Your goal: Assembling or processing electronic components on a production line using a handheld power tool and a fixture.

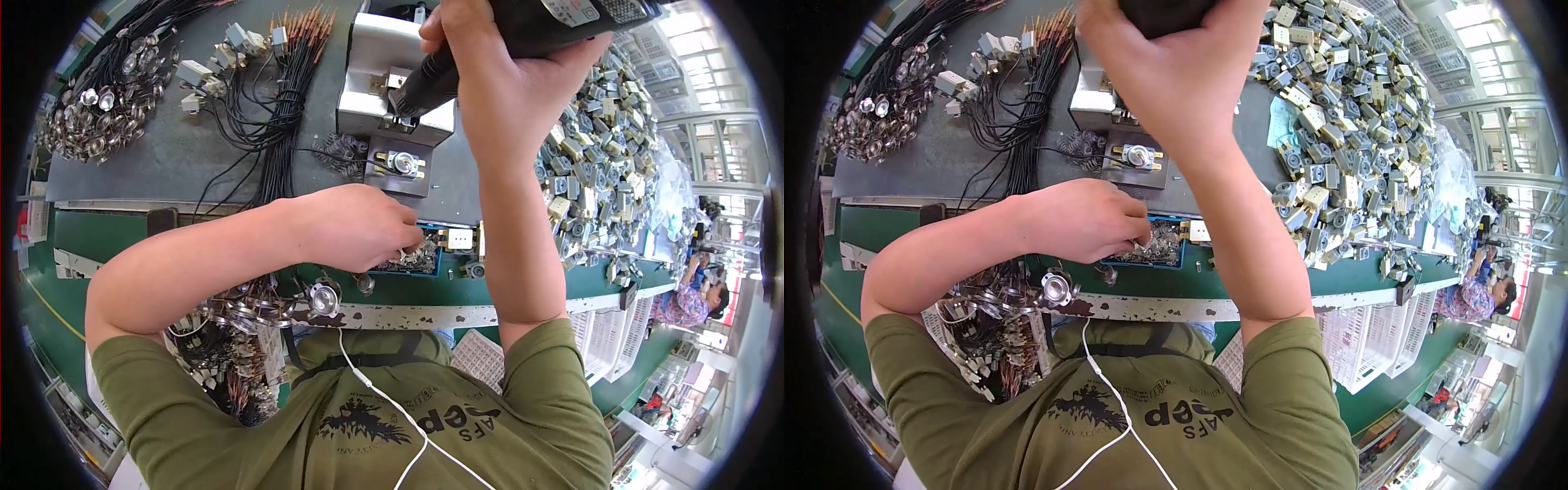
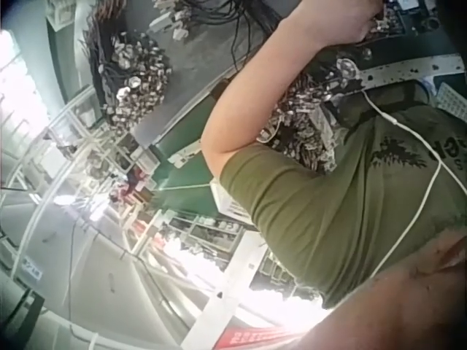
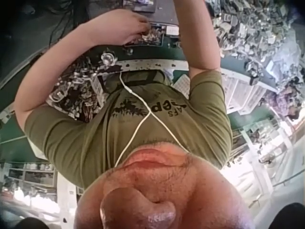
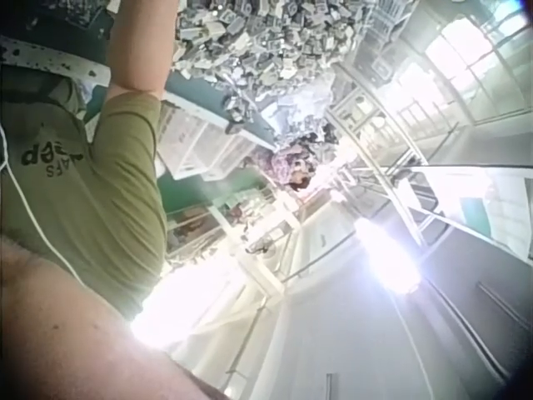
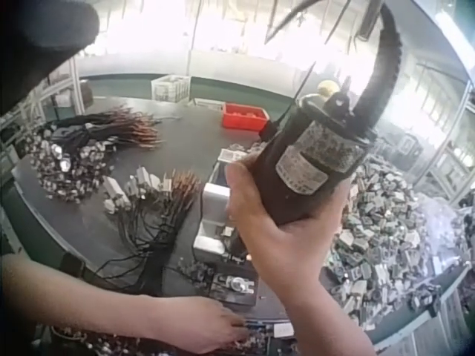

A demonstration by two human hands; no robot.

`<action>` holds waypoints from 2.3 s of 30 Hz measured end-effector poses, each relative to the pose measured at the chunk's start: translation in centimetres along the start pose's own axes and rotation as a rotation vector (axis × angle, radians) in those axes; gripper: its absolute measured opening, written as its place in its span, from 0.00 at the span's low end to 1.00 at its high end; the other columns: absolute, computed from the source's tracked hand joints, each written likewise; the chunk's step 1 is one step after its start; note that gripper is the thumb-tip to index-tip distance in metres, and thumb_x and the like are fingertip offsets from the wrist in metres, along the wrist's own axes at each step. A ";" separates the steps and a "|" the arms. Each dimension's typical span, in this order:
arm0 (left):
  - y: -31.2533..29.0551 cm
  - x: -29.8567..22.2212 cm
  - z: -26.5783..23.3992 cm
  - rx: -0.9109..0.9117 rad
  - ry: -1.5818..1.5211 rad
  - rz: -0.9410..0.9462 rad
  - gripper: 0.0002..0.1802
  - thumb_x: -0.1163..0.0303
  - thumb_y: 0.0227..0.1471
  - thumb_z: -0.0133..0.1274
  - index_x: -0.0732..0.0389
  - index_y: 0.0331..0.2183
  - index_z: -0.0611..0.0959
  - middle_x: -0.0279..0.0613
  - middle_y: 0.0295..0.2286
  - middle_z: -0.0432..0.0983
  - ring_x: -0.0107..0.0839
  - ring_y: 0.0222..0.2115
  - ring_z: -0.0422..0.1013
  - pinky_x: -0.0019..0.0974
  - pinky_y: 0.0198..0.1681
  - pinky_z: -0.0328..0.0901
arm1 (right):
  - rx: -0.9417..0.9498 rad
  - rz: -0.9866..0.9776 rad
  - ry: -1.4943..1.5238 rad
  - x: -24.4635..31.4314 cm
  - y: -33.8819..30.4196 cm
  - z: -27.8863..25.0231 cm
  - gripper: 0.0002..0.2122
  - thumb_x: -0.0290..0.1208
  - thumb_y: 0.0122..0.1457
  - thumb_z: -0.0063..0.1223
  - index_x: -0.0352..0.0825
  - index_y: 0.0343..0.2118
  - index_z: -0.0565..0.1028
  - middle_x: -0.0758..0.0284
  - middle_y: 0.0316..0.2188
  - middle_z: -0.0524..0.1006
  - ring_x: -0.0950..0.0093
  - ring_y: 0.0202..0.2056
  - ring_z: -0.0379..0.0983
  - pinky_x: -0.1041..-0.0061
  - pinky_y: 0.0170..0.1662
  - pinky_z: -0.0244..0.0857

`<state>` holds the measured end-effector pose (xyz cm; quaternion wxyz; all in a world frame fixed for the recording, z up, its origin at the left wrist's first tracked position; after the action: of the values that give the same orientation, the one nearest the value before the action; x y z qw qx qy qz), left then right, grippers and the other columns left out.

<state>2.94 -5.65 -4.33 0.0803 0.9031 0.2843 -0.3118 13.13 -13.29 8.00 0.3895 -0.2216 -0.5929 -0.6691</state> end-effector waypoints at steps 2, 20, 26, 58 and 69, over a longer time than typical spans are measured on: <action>-0.3 0.0 0.0 -0.009 0.003 -0.002 0.10 0.66 0.53 0.59 0.60 0.37 0.82 0.45 0.34 0.79 0.49 0.36 0.78 0.51 0.40 0.73 | 0.327 0.381 -0.132 -0.4 1.2 -0.4 0.29 0.18 0.56 0.64 0.30 0.58 0.61 0.65 0.31 0.80 0.77 0.26 0.78 0.78 0.26 0.72; -1.7 0.2 -1.6 -0.086 0.001 -0.045 0.09 0.67 0.55 0.58 0.60 0.37 0.83 0.43 0.35 0.80 0.47 0.38 0.78 0.48 0.43 0.74 | -0.139 0.009 -0.081 0.4 -0.4 0.6 0.30 0.16 0.60 0.62 0.32 0.61 0.57 0.65 0.34 0.78 0.79 0.28 0.77 0.82 0.28 0.73; -1.8 0.4 -1.7 -0.116 -0.017 -0.030 0.09 0.68 0.54 0.58 0.61 0.36 0.83 0.44 0.34 0.80 0.48 0.37 0.78 0.48 0.42 0.74 | 0.099 0.068 -0.036 -0.3 0.3 0.8 0.27 0.17 0.58 0.64 0.31 0.56 0.61 0.63 0.34 0.80 0.80 0.26 0.77 0.80 0.25 0.73; -1.6 3.7 -2.4 -0.610 0.387 -0.196 0.07 0.69 0.50 0.63 0.58 0.31 0.81 0.37 0.33 0.79 0.39 0.38 0.75 0.42 0.43 0.70 | 0.207 -0.011 0.207 0.2 -2.1 -2.9 0.27 0.19 0.56 0.67 0.29 0.57 0.66 0.64 0.40 0.78 0.77 0.33 0.78 0.79 0.33 0.73; -1.7 3.5 -2.3 -0.638 0.310 -0.202 0.08 0.75 0.45 0.64 0.60 0.30 0.81 0.38 0.31 0.79 0.40 0.36 0.76 0.42 0.39 0.72 | 0.185 0.055 0.230 -0.7 -2.8 -1.8 0.38 0.17 0.54 0.64 0.33 0.66 0.54 0.62 0.49 0.71 0.74 0.48 0.73 0.74 0.49 0.71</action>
<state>5.47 -1.88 -4.58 0.2827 0.8365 0.4636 -0.0731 11.65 -14.88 5.32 0.4919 -0.1228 -0.5972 -0.6215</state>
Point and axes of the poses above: each hand's wrist, its own y-axis towards the middle knuckle, its own z-axis out of the palm, x = y × z, the point moved 4 cm from there along y, towards the middle knuckle
